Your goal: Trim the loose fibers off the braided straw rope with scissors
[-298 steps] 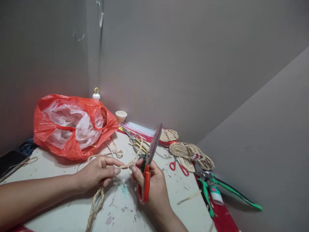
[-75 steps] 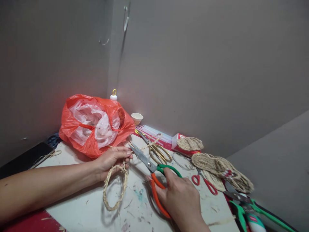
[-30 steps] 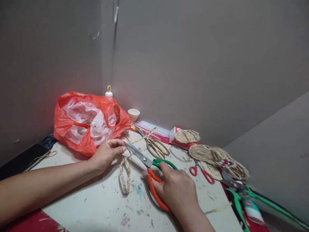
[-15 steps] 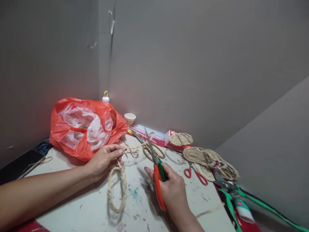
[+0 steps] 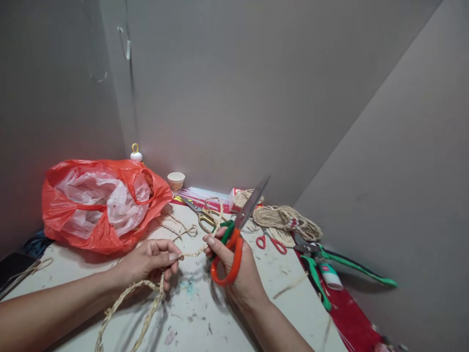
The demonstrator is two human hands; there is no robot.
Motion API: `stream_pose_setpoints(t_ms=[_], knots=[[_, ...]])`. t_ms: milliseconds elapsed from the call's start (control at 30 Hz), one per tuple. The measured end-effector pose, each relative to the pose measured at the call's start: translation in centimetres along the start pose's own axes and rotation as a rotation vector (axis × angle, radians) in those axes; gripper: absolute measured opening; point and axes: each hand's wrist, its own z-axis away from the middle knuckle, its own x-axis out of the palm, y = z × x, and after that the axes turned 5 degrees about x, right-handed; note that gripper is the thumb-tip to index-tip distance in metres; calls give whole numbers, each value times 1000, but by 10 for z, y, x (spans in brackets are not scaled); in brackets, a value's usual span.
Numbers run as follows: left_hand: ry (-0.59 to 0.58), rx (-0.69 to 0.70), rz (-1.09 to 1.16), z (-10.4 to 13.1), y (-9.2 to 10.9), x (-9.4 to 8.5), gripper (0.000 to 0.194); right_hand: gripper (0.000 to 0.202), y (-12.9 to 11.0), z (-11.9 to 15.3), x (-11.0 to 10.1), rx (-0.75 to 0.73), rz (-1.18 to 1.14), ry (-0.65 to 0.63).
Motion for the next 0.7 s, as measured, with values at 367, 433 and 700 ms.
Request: stream_pose_setpoints(t_ms=[367, 433, 700], knots=[[-68, 132, -113, 6, -9, 7, 30, 40, 6, 13, 10, 20, 266, -50], [-94, 121, -108, 7, -10, 8, 28, 39, 6, 15, 11, 17, 274, -42], [-146, 75, -17, 3, -6, 4, 31, 37, 5, 9, 4, 62, 347, -51]])
